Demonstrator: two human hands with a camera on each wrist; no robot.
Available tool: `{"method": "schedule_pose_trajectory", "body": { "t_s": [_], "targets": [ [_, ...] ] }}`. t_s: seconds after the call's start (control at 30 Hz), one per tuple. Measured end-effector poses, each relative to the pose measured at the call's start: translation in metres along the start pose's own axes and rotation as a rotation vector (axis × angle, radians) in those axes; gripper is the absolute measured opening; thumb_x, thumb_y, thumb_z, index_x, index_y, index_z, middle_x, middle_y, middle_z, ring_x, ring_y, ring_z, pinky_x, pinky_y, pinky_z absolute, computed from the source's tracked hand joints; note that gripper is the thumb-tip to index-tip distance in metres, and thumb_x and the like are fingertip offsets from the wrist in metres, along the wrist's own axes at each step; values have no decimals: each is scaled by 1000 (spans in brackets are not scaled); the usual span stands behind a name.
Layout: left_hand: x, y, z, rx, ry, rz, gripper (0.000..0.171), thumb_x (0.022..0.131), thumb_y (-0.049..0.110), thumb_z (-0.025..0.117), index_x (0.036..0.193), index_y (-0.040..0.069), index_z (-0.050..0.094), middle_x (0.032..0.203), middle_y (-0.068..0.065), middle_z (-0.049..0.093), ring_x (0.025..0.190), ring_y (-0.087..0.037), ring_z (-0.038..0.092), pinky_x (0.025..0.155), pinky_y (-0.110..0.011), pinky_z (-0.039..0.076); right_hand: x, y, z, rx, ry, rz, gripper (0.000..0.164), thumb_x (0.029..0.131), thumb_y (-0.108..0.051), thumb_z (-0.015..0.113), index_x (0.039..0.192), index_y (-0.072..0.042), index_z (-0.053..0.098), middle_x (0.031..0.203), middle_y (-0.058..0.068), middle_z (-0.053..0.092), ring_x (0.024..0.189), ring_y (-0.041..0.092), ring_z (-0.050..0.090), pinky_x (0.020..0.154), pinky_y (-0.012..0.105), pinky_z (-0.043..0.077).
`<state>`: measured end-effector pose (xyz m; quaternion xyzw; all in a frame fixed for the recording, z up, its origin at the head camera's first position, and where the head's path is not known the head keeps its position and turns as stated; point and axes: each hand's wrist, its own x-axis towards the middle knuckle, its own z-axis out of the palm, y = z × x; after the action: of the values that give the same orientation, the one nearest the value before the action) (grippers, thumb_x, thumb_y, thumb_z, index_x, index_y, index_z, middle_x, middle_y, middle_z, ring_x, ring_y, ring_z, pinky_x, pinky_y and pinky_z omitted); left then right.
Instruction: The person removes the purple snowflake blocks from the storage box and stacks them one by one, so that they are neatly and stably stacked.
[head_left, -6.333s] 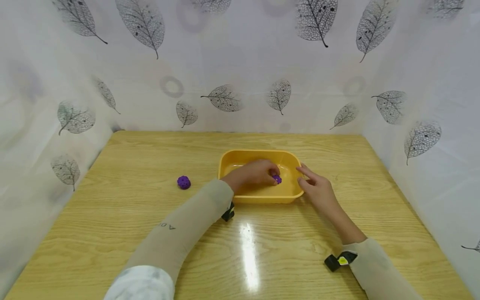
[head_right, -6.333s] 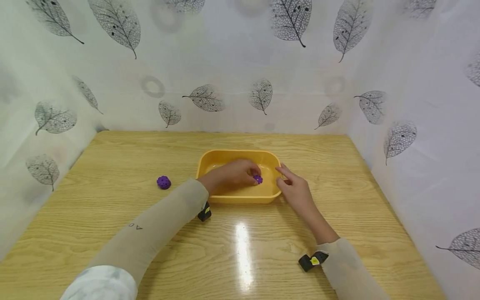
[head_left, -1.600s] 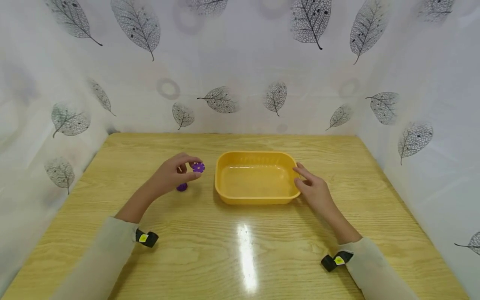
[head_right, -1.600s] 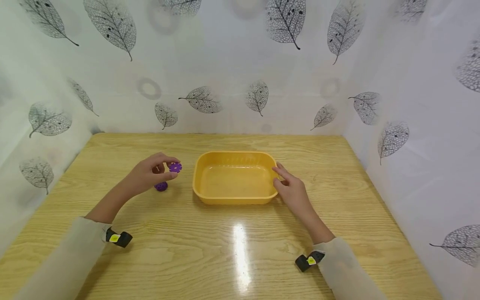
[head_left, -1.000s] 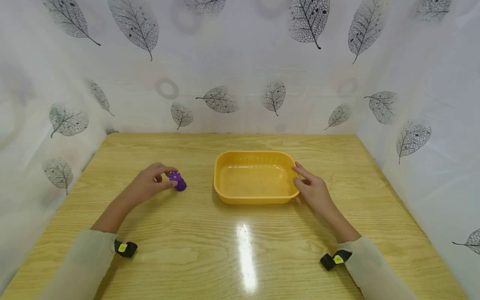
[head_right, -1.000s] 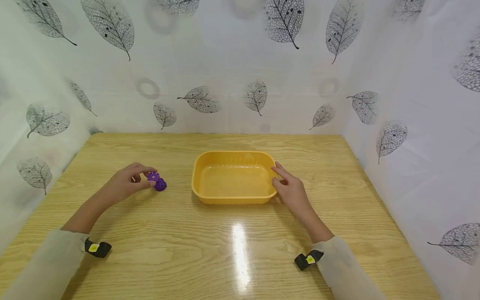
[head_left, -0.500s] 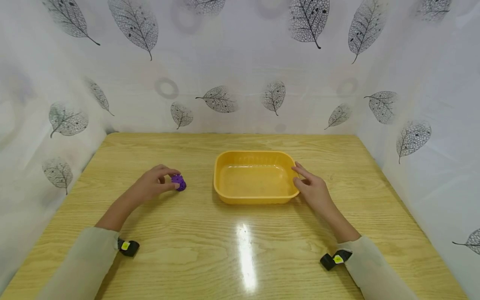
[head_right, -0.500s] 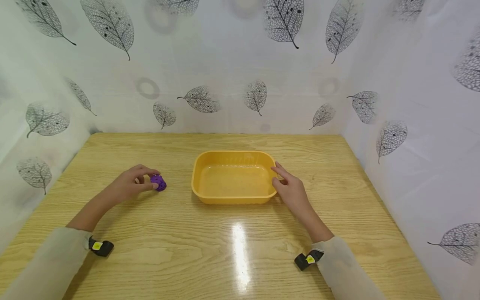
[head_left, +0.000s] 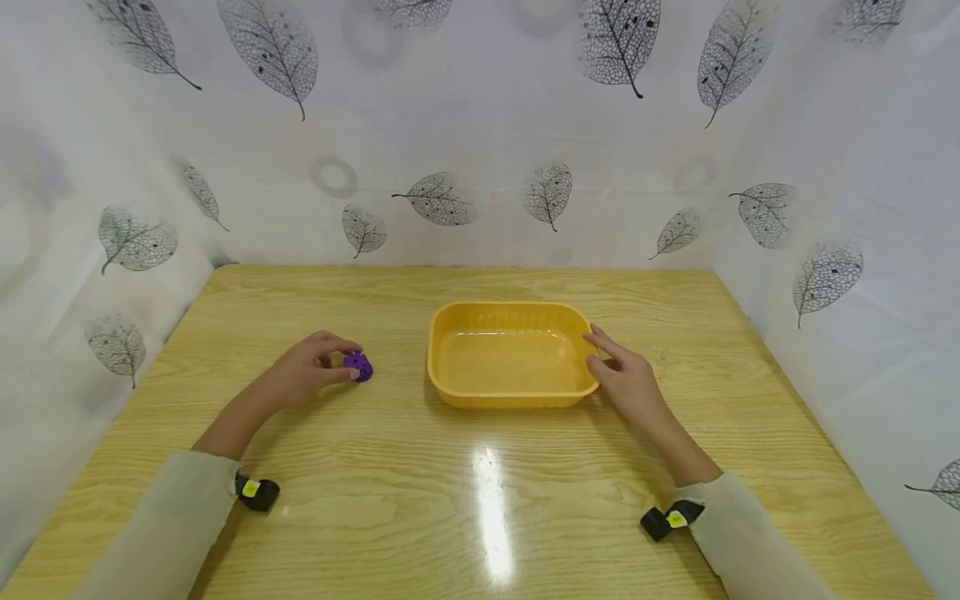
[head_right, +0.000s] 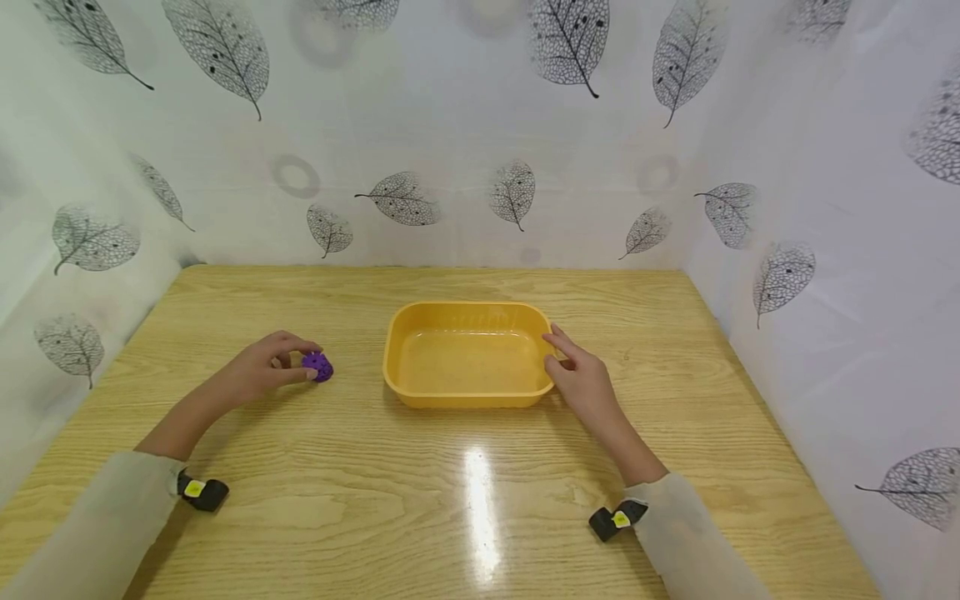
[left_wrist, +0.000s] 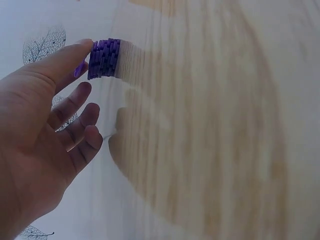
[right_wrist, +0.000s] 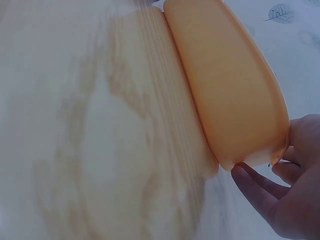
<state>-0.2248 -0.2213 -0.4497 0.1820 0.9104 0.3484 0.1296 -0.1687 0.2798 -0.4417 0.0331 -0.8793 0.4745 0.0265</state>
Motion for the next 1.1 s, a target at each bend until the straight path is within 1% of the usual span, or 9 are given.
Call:
{"method": "schedule_pose_trajectory", "body": {
  "t_s": [0.33,0.5,0.67,0.9,1.1],
  "targets": [
    [1,-2,1,-4,-21,-4,51,97,34,68,138,6,60,124,-14,55,93,-22,50,76,-35,45,0,-2,0,1,0,-6,44,102,-23,59,145,-13,56,158,-5,42,90,29,64,60,20,48],
    [2,-2,1,-3,-35,-19,52,97,36,67,140,7,58,127,-15,55,97,-24,52,78,-36,46,0,-2,1,3,2,-4,44,102,-22,59,145,-12,56,157,-5,42,87,29,63,59,20,47],
    [1,-2,1,3,-33,-22,51,98,36,66,140,8,58,127,-15,56,99,-25,53,80,-36,45,-1,-2,1,4,-1,2,44,102,-25,59,145,-13,56,157,-6,42,87,27,63,60,20,47],
    [-1,-2,0,-56,-56,-22,51,100,33,64,142,6,56,122,-15,56,91,-23,50,70,-35,47,-1,-2,0,6,-4,7,45,102,-26,59,145,-14,56,157,-7,42,88,27,62,60,20,47],
    [-1,-3,0,-35,-60,-26,52,100,36,63,143,8,55,127,-16,57,98,-24,52,77,-35,46,-1,-1,0,6,-6,9,44,103,-24,58,145,-13,55,158,-7,41,89,29,63,59,20,46]
  ]
}}
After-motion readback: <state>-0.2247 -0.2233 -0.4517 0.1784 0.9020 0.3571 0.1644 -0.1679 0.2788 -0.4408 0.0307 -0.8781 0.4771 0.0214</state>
